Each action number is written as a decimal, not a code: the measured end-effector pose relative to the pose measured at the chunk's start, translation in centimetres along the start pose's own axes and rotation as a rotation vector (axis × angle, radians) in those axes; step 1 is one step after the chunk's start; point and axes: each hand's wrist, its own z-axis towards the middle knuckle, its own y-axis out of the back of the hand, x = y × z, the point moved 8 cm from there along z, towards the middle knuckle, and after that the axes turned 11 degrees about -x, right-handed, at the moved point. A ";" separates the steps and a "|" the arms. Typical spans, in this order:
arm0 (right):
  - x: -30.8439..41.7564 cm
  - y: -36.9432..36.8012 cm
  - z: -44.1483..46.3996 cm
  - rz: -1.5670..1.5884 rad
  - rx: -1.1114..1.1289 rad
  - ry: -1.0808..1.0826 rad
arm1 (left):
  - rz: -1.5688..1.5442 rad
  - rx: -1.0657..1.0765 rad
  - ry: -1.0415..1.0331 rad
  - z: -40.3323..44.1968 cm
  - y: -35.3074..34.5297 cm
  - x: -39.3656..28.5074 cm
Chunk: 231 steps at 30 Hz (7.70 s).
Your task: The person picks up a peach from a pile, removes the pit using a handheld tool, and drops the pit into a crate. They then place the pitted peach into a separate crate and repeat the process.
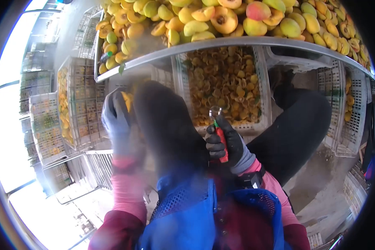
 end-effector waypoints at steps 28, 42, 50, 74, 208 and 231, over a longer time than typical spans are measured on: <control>7.2 -5.9 -4.2 -0.662 -0.307 0.791 | -0.664 0.639 -0.002 -8.4 -11.4 -11.0; 3.2 -7.6 -7.9 -1.598 -0.431 1.460 | -0.636 0.170 0.368 -10.2 -10.7 -8.5; 2.3 -6.4 -6.8 -1.635 -0.527 1.343 | -0.779 0.238 0.298 -11.5 -10.1 -9.7; 2.2 -1.8 -3.9 -1.544 -0.247 1.136 | -0.445 0.379 -0.572 -12.0 -10.1 -9.9; 2.4 -6.0 -6.5 -1.691 -0.458 1.473 | -0.437 0.289 -0.141 -11.6 -10.6 -7.9; 1.5 -3.4 -5.6 -1.645 -0.311 1.648 | -0.381 0.195 -0.334 -10.6 -9.9 -12.6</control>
